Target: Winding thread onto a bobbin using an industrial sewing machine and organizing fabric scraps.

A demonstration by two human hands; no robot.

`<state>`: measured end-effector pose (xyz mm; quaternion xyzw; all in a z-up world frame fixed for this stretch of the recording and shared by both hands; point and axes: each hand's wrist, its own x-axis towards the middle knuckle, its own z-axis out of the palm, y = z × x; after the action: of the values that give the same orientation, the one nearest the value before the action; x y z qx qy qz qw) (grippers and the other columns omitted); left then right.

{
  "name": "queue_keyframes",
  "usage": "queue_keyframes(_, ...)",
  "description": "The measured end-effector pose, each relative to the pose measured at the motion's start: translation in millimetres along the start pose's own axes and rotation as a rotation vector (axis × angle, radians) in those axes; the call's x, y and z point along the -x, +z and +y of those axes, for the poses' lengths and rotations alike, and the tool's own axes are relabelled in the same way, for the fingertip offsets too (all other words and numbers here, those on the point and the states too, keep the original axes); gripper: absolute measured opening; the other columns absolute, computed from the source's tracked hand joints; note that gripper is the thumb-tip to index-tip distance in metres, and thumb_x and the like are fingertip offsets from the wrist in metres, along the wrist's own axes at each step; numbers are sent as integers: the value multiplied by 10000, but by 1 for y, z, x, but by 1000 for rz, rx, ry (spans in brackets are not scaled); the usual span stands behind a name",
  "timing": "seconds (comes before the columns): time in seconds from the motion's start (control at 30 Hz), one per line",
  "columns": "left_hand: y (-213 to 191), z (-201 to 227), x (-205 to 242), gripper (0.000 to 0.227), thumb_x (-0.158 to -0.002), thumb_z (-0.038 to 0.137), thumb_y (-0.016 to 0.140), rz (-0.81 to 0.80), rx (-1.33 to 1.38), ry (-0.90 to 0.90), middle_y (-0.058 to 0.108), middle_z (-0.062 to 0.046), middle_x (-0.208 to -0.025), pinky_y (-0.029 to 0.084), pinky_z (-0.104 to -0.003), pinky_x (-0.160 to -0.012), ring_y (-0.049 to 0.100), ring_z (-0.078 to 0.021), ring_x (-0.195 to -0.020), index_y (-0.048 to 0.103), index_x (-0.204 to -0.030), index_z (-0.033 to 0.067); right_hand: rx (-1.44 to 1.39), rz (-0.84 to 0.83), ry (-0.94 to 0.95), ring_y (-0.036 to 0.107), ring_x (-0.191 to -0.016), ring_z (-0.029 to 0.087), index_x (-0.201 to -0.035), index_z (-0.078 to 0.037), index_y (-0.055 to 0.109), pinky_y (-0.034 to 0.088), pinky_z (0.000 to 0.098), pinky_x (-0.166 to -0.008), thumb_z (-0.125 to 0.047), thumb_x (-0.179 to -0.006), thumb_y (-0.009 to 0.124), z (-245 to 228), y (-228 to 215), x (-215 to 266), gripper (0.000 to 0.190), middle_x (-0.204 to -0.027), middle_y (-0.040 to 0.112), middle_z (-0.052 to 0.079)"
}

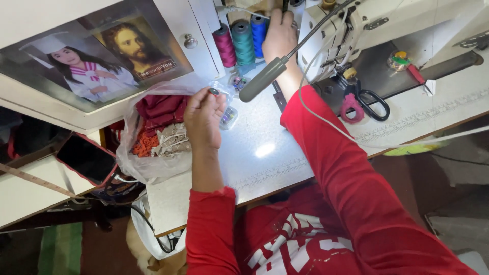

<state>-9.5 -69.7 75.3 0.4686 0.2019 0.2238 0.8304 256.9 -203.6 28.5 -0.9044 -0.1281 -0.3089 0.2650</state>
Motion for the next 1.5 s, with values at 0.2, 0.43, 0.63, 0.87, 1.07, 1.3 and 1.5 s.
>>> queue_keyframes(0.2, 0, -13, -2, 332, -895, 73, 672, -61, -174, 57, 752, -147, -1038, 608, -308, -837, 763, -245, -945, 695, -1218, -2, -64, 8, 65, 623, -850, 533, -1450, -167, 415, 532, 610, -715, -64, -914, 591, 15, 19, -6, 574, -1128, 506, 221)
queue_keyframes(0.43, 6, -6, 7, 347, -887, 82, 663, -123, -323, 97, 738, -136, -1108, 614, -276, -819, 767, -226, -980, 699, -1222, 1, -87, 25, 90, 612, -745, 470, -1320, -196, 505, 536, 560, -626, -28, -868, 632, 5, 3, -1, 498, -1063, 433, 166)
queue_keyframes(0.63, 5, -9, 6, 353, -888, 71, 653, -126, -326, 105, 729, -125, -1067, 597, -262, -807, 767, -220, -971, 696, -1228, -12, -170, -121, 100, 679, -670, 452, -1438, -191, 309, 542, 573, -527, -164, -1043, 545, 4, 7, 4, 462, -833, 667, 207)
queue_keyframes(0.87, 8, -6, 8, 361, -879, 85, 662, -111, -354, 89, 746, -126, -1062, 592, -278, -817, 762, -211, -971, 701, -1226, -7, -295, 17, 46, 604, -1357, 458, -1597, -294, 270, 614, 539, -897, 28, -997, 492, 20, 24, 6, 716, -1669, 279, 134)
queue_keyframes(1.07, 11, -3, 12, 380, -856, 104, 696, -119, -436, 97, 754, -129, -1103, 605, -290, -883, 747, -189, -1015, 711, -1224, 10, -273, 37, 106, 703, -926, 475, -1585, -298, 208, 595, 545, -732, 89, -904, 521, 13, 15, 16, 843, -1404, 479, 230)
queue_keyframes(1.3, 6, -8, 14, 354, -900, 126, 675, -228, -713, 361, 767, -121, -1159, 595, -294, -985, 742, -184, -1084, 699, -1239, 27, -645, 53, -367, 574, -1158, 332, -1331, 30, 556, 486, 427, -1002, -367, -1140, 297, -39, -58, 75, 511, -1232, 537, 200)
queue_keyframes(1.5, 0, -22, 1, 221, -888, 60, 767, -200, -766, 784, 779, -171, -942, 637, -388, -800, 763, -295, -934, 765, -1105, 16, -1447, -827, 308, 719, -999, 216, -1477, -101, 506, 669, 401, -846, -219, -947, 677, -59, -82, 128, 569, -1202, 681, 165)
